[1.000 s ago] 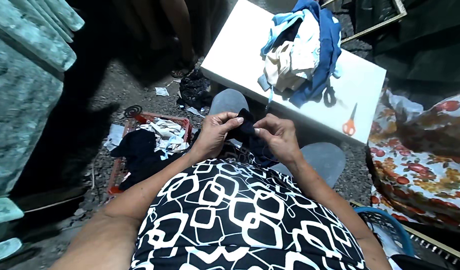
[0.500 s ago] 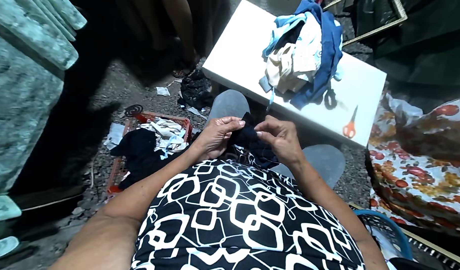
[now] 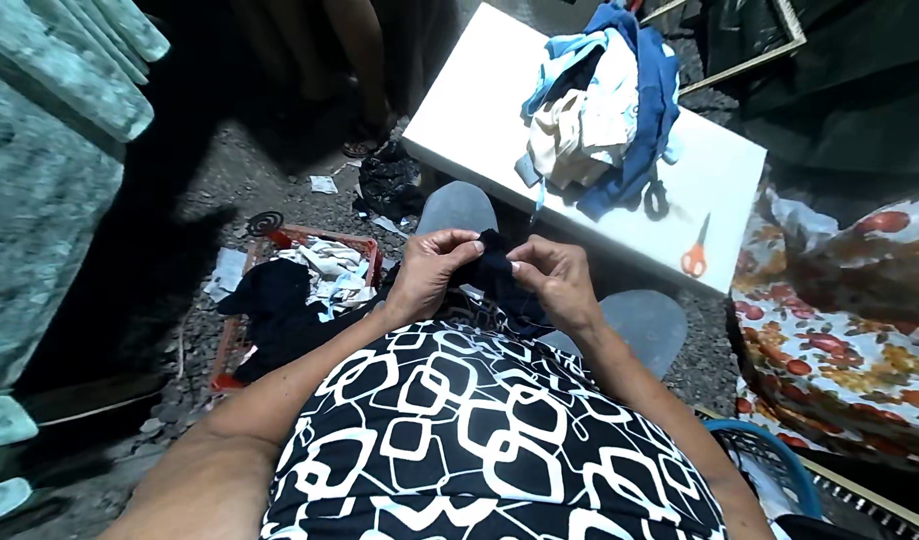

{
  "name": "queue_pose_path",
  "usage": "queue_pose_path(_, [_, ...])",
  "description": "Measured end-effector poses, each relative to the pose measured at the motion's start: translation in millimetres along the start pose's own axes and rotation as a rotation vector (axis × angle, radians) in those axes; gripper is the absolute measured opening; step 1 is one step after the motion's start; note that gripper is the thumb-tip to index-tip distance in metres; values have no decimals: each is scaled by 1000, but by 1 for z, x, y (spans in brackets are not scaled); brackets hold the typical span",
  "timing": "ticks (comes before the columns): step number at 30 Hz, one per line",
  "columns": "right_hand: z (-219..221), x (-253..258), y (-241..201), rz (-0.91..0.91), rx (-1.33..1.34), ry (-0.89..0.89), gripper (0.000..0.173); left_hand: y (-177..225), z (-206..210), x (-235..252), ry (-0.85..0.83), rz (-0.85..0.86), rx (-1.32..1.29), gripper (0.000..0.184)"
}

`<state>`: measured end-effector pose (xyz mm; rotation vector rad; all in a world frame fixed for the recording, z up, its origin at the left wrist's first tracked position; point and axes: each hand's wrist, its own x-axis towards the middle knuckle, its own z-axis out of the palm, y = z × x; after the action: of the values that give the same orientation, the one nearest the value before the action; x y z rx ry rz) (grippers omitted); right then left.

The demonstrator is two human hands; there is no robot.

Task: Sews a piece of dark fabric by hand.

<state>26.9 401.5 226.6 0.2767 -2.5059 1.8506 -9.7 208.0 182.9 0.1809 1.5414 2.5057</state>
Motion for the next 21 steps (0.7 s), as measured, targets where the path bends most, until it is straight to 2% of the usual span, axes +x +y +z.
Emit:
queue_pose_path(6, [3,-3,-4,-2,-48,29,9,-1,-2,-5,-30,334,267,11])
queue_pose_path(11, [9,-4,-5,-10,-98,86,8,-14,-8,7,-57,850,631,6])
queue_pose_path(13, [12,-4,-5,-29,-127,114,9,-15,-7,10,-91,976,742,6])
queue_pose_path(15, [14,-4,-3,-58,-163,135,9,-15,-4,9,-116,1015,778,8])
queue_pose_path(21, [16,-1,4,-103,-188,153,8,-17,-4,7,-173,976,742,9])
